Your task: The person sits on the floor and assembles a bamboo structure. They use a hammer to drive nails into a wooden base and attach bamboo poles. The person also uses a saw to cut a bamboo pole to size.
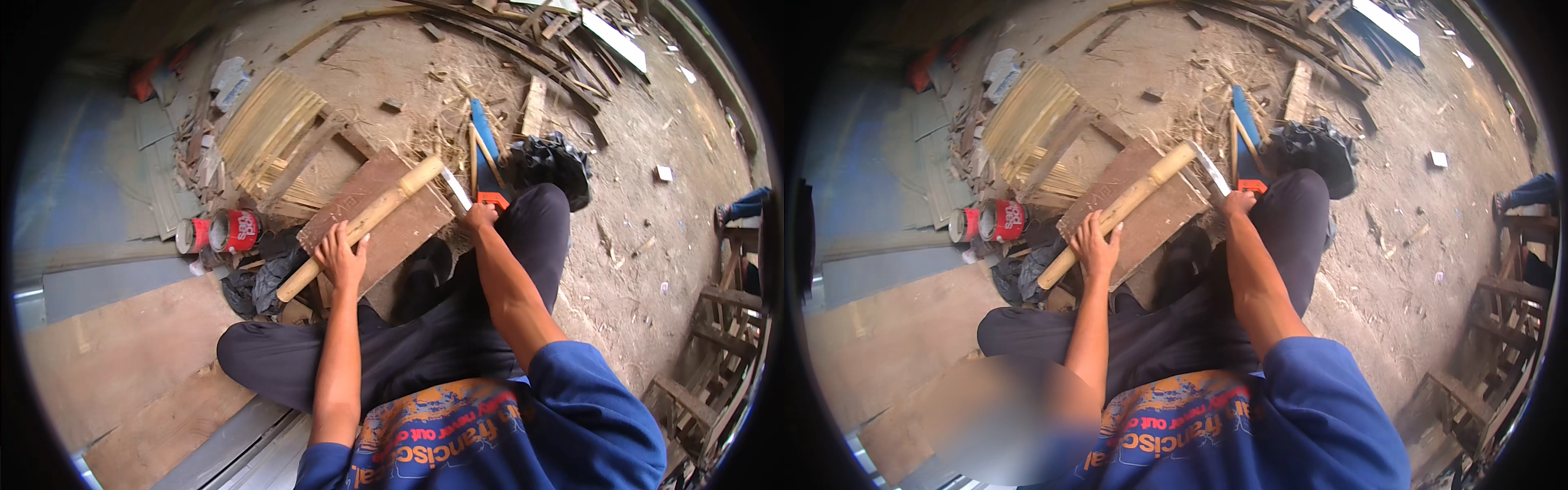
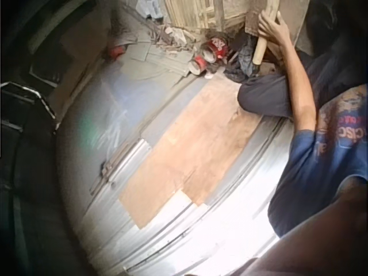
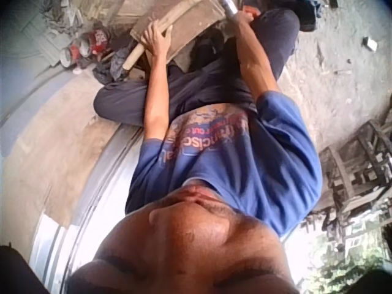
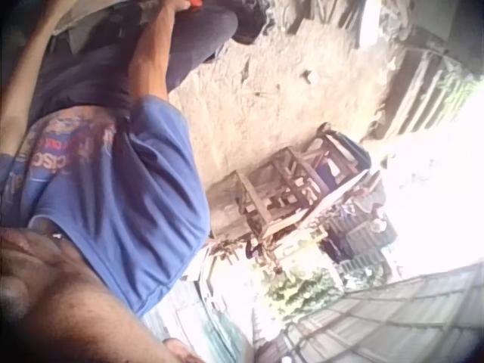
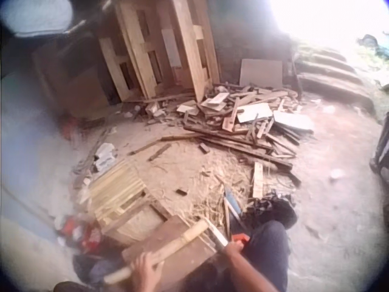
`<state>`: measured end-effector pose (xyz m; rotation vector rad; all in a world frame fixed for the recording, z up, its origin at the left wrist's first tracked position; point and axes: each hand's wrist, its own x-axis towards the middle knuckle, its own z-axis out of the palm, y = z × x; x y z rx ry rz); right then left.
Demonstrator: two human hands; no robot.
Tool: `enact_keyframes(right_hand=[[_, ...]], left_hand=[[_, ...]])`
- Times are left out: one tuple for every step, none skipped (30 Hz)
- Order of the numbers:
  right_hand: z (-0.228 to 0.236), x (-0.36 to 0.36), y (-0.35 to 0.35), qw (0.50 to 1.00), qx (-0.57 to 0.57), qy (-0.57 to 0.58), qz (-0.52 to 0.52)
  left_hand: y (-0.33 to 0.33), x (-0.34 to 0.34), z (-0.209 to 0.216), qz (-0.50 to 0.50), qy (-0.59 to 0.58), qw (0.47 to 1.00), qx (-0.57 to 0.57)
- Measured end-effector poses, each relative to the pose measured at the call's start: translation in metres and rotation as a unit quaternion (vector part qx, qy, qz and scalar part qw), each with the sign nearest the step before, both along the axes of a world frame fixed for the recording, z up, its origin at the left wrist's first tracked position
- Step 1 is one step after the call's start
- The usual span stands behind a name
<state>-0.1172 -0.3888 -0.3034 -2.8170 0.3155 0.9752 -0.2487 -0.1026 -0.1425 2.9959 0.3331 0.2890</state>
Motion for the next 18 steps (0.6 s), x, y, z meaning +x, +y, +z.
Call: enact_keyframes(right_hand=[[-0.010,-0.001,0.001,1.000,-0.015,-0.016,-0.009],[-0.023,-0.001,-0.001,0.999,-0.031,-0.033,-0.020],[-0.028,-0.001,0.000,0.999,-0.039,-0.025,-0.006],[-0.032,-0.001,0.000,0.999,-0.046,-0.017,0.008],[-0.035,0.000,0.000,0.999,-0.038,-0.002,0.012],[-0.031,0.000,0.003,0.999,-0.030,0.012,0.016],[-0.028,0.000,0.006,1.000,-0.024,0.007,0.010],[-0.028,0.002,0.005,1.000,-0.016,0.003,0.003],[-0.040,0.007,-0.004,0.998,0.011,0.024,-0.056],[-0.062,0.018,-0.023,0.991,0.034,0.044,-0.120],[-0.061,0.030,-0.027,0.980,0.066,0.062,-0.174],[-0.062,0.036,-0.027,0.966,0.097,0.081,-0.227],[-0.063,0.037,-0.022,0.974,0.064,0.054,-0.211],[-0.050,0.035,-0.006,0.971,0.074,0.029,-0.227],[-0.039,0.031,0.005,0.966,0.081,0.004,-0.247],[-0.033,0.032,0.012,0.959,0.086,-0.022,-0.270],[-0.046,0.035,0.011,0.949,0.066,-0.034,-0.307],[-0.068,0.036,0.004,0.937,0.055,-0.041,-0.342]], left_hand=[[0.001,0.000,-0.001,-0.001,0.001,1.000,-0.007],[0.001,0.001,0.000,-0.015,-0.008,1.000,-0.018],[0.003,0.001,0.000,-0.019,-0.008,1.000,-0.020],[0.004,0.001,-0.001,-0.023,-0.009,0.999,-0.021],[0.003,0.000,-0.001,-0.020,-0.012,1.000,-0.004],[0.002,-0.001,-0.001,-0.010,-0.013,1.000,0.020],[0.001,-0.001,-0.002,-0.006,-0.019,1.000,0.023],[-0.001,-0.002,-0.001,-0.001,-0.024,0.999,0.027],[-0.005,0.000,0.000,-0.001,-0.017,1.000,0.019],[-0.011,0.005,0.002,-0.007,-0.012,1.000,0.007],[-0.009,0.007,0.003,-0.003,-0.007,1.000,0.004],[-0.009,0.007,0.003,-0.003,-0.004,1.000,0.008],[-0.009,0.007,0.003,-0.002,-0.001,1.000,0.012],[-0.002,0.004,0.004,0.009,0.002,1.000,0.026],[0.002,0.000,0.005,0.016,-0.001,0.999,0.038],[0.004,-0.003,0.006,0.019,-0.005,0.999,0.047],[0.000,-0.003,0.007,0.014,-0.009,0.999,0.052],[-0.004,0.000,0.007,0.008,0.001,0.999,0.046]])
